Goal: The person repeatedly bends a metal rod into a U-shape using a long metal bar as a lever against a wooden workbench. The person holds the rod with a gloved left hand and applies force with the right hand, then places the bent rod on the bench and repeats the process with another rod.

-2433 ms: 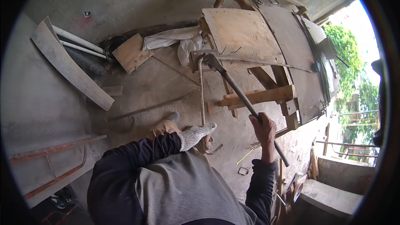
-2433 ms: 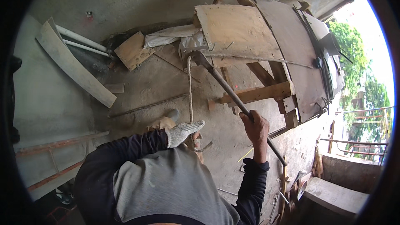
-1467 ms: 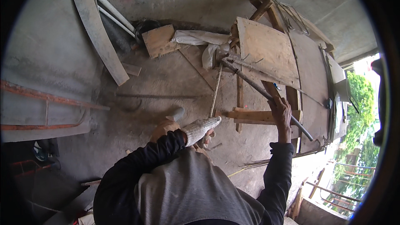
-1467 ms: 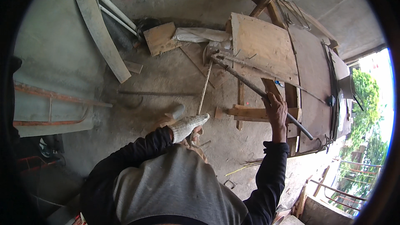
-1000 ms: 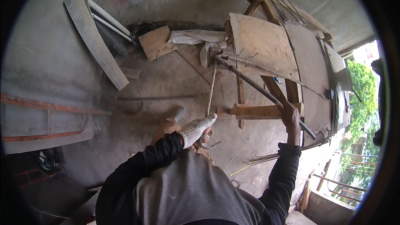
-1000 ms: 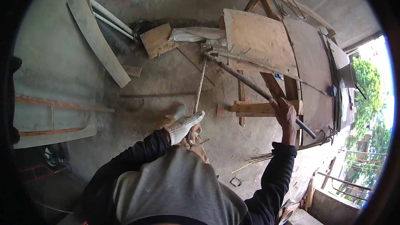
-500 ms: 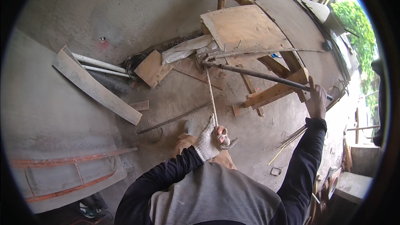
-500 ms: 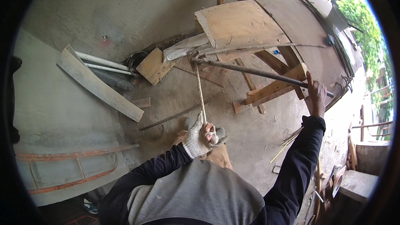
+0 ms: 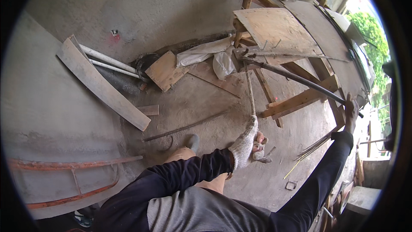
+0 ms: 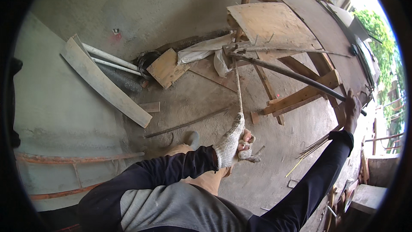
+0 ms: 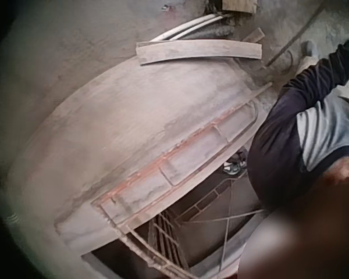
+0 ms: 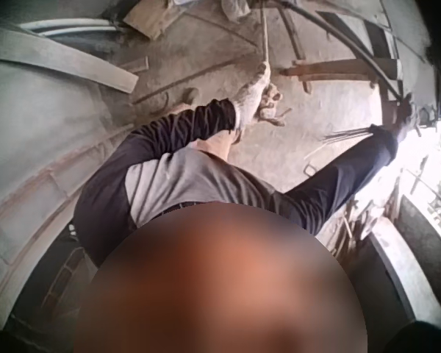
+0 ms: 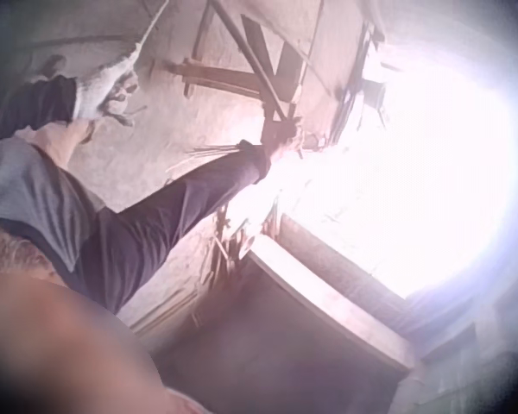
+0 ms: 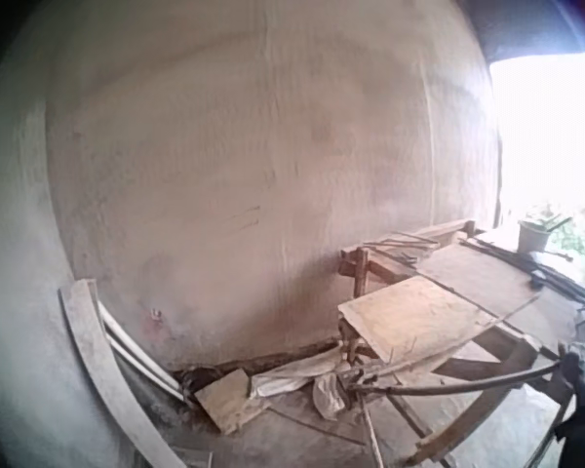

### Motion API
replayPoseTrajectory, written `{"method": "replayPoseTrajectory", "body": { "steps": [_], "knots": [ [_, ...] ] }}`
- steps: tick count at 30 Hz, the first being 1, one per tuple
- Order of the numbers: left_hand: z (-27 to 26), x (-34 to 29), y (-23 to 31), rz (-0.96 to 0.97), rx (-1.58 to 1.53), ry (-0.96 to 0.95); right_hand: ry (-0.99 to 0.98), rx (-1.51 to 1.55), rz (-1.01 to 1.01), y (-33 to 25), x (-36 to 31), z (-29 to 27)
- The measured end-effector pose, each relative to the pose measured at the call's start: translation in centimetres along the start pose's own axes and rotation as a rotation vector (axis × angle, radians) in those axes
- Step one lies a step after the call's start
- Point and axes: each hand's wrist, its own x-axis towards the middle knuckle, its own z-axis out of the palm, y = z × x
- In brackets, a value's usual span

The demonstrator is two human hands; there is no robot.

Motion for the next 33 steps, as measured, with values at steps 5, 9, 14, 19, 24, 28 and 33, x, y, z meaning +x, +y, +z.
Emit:
{"method": "replayPoseTrajectory", "body": {
  "steps": [5, 9, 14, 19, 24, 28, 33],
  "knots": [
    [-2.0, 0.7, 0.5, -0.054, 0.094, -0.034, -0.062, -0.117, 0.13, 2.6, -1.2, -0.2],
    [-5.7, 1.7, 2.3, -0.118, 0.119, -0.307, -0.06, -0.002, 0.265, 0.3, -5.6, -2.7],
    [-8.7, 0.6, 5.1, -0.198, 0.093, -0.464, -0.103, 0.094, 0.419, -2.8, -12.0, -5.9],
    [-9.7, -2.2, 10.0, -0.29, 0.26, -0.33, 0.015, -0.205, 0.327, -6.9, -20.8, -7.4],
    [-10.9, -4.2, 17.7, -0.443, 0.461, -0.324, -0.087, -0.172, 0.581, -16.2, -29.8, -13.7],
    [-11.9, -5.3, 23.6, -0.547, 0.391, -0.384, -0.057, 0.081, 0.985, -26.1, -34.8, -22.0],
    [-12.4, -6.6, 30.1, -0.509, 0.584, -0.327, -0.115, 0.074, 1.048, -36.3, -39.4, -28.4]
  ]
}}
